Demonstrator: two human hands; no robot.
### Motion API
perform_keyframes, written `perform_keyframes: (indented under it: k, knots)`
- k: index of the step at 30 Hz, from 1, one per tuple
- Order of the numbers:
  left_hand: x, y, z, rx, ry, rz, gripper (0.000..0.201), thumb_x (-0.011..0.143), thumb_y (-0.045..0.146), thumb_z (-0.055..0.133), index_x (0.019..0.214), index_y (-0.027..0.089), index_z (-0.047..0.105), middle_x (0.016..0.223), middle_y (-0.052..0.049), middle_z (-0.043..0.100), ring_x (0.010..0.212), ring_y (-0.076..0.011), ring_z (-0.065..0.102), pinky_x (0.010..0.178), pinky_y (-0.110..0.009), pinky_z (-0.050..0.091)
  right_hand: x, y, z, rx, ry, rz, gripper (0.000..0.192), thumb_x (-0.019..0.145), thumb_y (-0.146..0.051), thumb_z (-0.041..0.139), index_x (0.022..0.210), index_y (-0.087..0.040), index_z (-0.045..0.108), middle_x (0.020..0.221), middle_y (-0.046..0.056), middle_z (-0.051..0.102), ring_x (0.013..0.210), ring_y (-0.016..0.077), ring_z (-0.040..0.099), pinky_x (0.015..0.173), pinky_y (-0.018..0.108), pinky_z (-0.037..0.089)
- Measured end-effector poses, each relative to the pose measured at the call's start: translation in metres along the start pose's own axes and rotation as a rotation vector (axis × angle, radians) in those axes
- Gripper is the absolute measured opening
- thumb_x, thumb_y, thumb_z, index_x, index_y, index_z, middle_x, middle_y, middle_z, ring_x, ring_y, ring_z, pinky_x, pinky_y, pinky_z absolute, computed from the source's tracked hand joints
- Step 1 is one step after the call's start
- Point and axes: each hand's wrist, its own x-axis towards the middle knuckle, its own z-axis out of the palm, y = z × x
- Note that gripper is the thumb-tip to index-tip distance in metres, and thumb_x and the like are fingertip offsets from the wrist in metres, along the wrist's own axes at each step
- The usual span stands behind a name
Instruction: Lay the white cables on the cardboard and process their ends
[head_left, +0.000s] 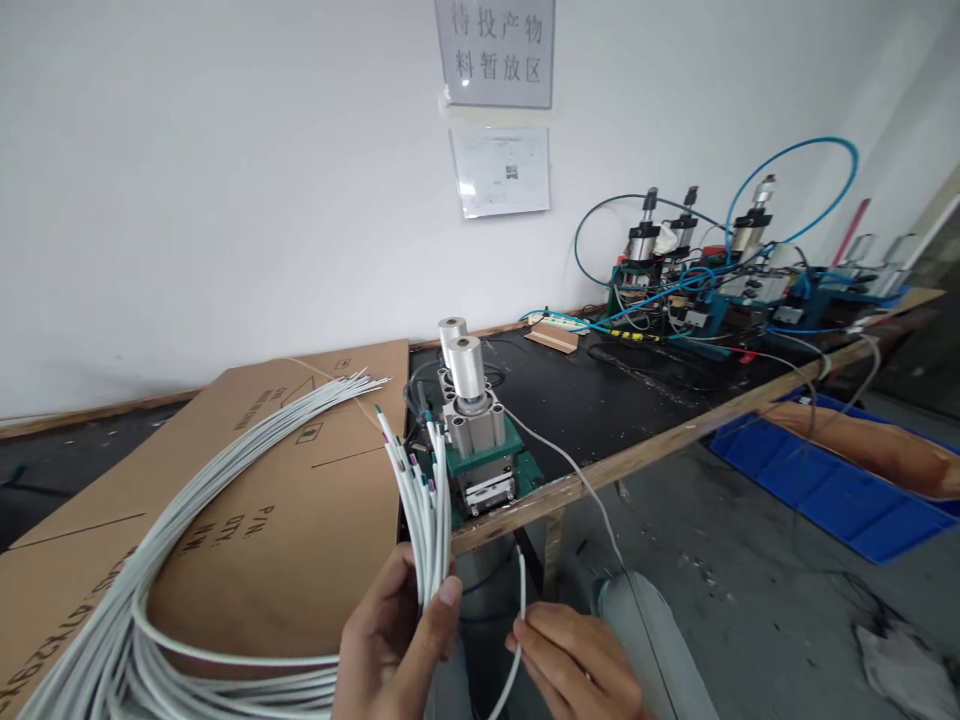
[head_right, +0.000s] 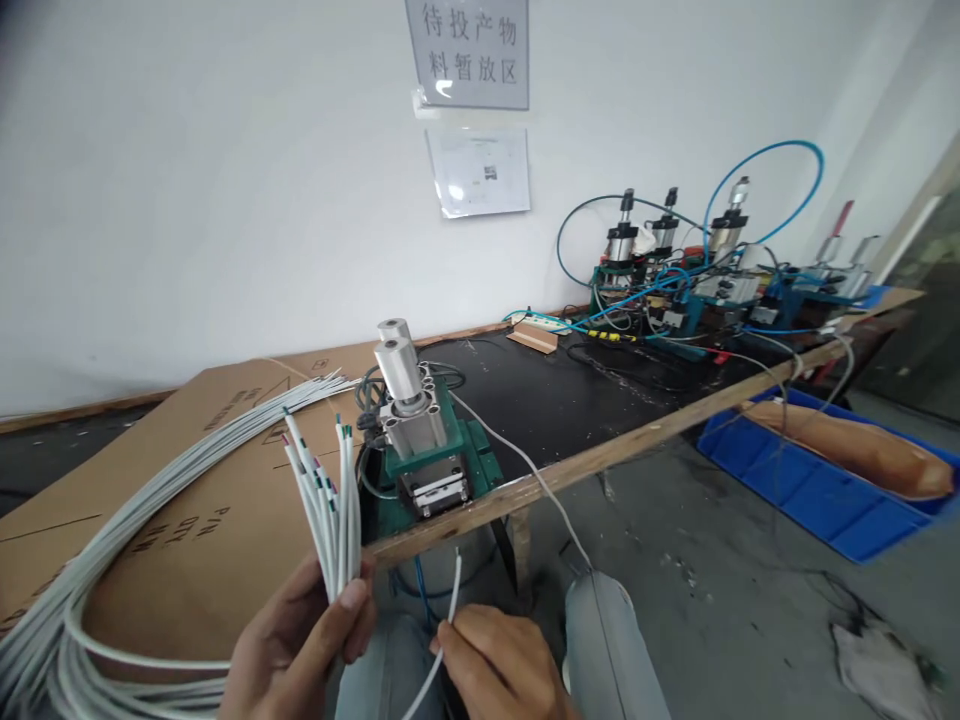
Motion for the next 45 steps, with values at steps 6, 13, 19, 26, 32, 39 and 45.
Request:
perform_keyframes:
  k: [6,13,19,26,32,39,45]
  knots:
    - [0.007,-0.009,-0.011,0.094,-0.076,0.056,0.041,0.077,0.059,0.083,0.084,0.019,0.073,0.057,0.005,0.056,0.054,-0.0115,0.047,0.054,-0.018,0.041,0.005,-0.019,0.003,0.016,-0.048,0.048,0.020,0.108,-0.022,0.053,0.110,-0.014,0.071,0.089,0.007,0.080,0.078,0.0159,0.079,0.071,0.025,0.063]
    - [0.010,-0.013,-0.019,0.075,-0.145,0.003,0.034,0.082,0.052,0.081,0.089,0.020,0.071,0.058,0.006,0.055,0.057,-0.0119,0.048,0.056,-0.018,0.040,0.018,-0.025,-0.002,0.062,-0.095,-0.002,0.019,0.108,-0.019,0.051,0.115,-0.013,0.068,0.091,0.007,0.079,0.084,0.0147,0.078,0.076,0.024,0.060]
    - [0.010,-0.009,-0.014,0.103,-0.156,0.022,0.036,0.084,0.054,0.078,0.082,0.021,0.067,0.058,0.007,0.051,0.058,-0.0118,0.046,0.060,-0.019,0.040,0.012,-0.031,-0.001,0.042,-0.133,0.033,0.023,0.109,-0.019,0.047,0.113,-0.014,0.069,0.092,0.007,0.077,0.081,0.0151,0.077,0.071,0.025,0.060]
    - [0.005,-0.007,-0.011,0.041,-0.159,0.031,0.035,0.084,0.052,0.080,0.081,0.019,0.068,0.058,0.006,0.053,0.057,-0.0129,0.046,0.057,-0.022,0.040,0.010,-0.035,-0.002,0.046,-0.154,0.005,0.022,0.108,-0.015,0.049,0.119,-0.013,0.067,0.097,0.008,0.078,0.088,0.0155,0.077,0.074,0.026,0.061]
    - [0.004,-0.008,-0.014,0.058,-0.213,0.048,0.033,0.089,0.052,0.075,0.085,0.020,0.067,0.060,0.006,0.053,0.059,-0.0118,0.047,0.059,-0.020,0.040,0.010,-0.036,0.006,0.084,-0.111,-0.046,0.020,0.106,-0.012,0.051,0.119,-0.011,0.066,0.094,0.007,0.077,0.085,0.0151,0.076,0.073,0.025,0.061]
    - [0.005,-0.009,-0.014,0.103,-0.214,0.100,0.031,0.091,0.049,0.073,0.086,0.020,0.068,0.061,0.007,0.052,0.058,-0.0118,0.047,0.059,-0.021,0.040,0.010,-0.039,0.004,0.087,-0.121,-0.065,0.020,0.107,-0.015,0.050,0.115,-0.010,0.067,0.093,0.008,0.077,0.085,0.0152,0.076,0.071,0.025,0.061]
    - [0.004,-0.011,-0.014,0.018,-0.195,0.063,0.032,0.088,0.050,0.076,0.086,0.019,0.069,0.059,0.007,0.052,0.057,-0.0115,0.046,0.059,-0.021,0.041,0.017,-0.033,-0.004,0.011,-0.117,-0.047,0.019,0.106,-0.012,0.053,0.116,-0.011,0.069,0.095,0.009,0.079,0.089,0.0152,0.078,0.077,0.024,0.061]
